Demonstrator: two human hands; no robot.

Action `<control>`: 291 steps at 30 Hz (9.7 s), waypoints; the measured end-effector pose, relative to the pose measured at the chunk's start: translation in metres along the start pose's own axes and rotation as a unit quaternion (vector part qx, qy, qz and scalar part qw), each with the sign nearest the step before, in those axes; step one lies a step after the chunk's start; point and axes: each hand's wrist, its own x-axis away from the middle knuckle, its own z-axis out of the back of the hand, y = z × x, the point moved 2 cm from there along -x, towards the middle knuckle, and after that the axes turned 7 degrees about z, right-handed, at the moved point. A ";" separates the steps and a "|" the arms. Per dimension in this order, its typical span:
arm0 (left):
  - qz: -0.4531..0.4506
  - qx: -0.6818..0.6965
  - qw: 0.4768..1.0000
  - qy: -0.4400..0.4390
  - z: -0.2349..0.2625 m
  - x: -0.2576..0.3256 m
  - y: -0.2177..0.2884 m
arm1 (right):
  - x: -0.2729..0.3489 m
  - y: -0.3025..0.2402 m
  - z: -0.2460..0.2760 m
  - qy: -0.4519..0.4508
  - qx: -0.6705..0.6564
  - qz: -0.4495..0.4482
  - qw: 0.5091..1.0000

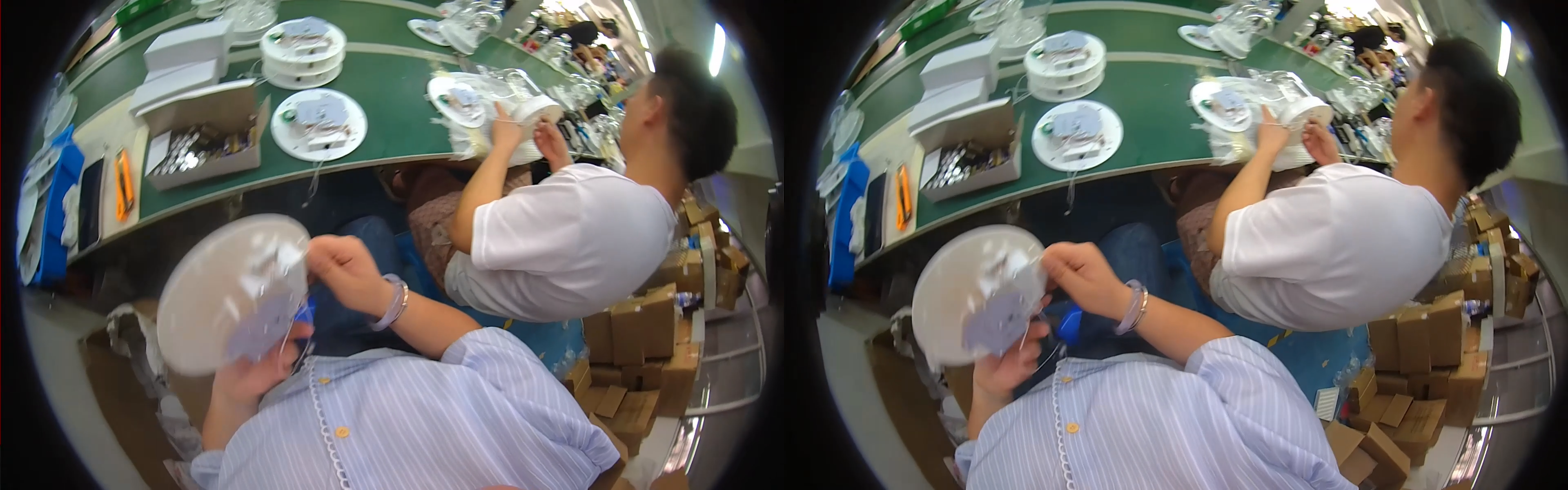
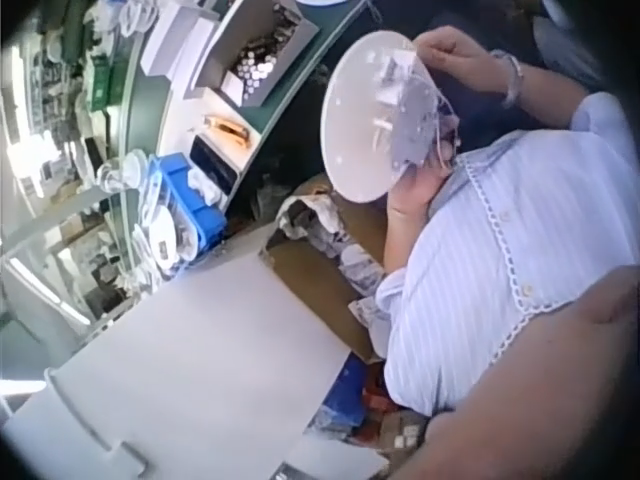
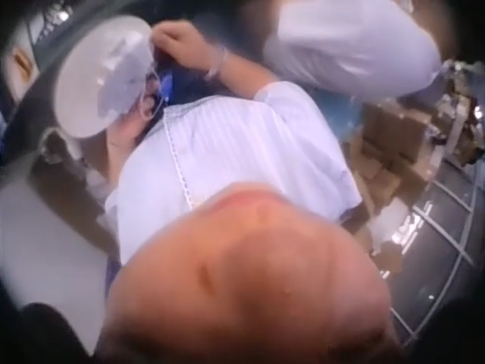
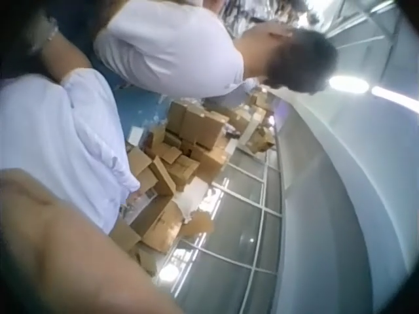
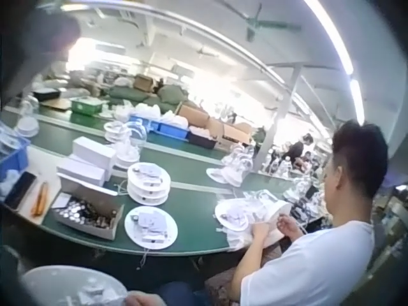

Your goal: The recorder is inserting multiple batteries into the battery compartment of circular white plastic light fixture components at an assembly line.

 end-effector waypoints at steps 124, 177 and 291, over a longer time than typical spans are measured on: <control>-0.644 -0.138 0.566 0.496 0.102 0.300 0.092 | -0.192 0.023 -0.027 -0.290 0.865 0.062 0.405; -0.306 -0.314 0.891 0.116 0.011 -0.029 0.024 | 0.020 0.000 0.037 -0.063 -0.023 -0.122 0.990; -0.384 -0.333 0.822 0.259 0.025 -0.017 0.026 | -0.043 0.009 -0.031 -0.197 0.558 0.207 0.779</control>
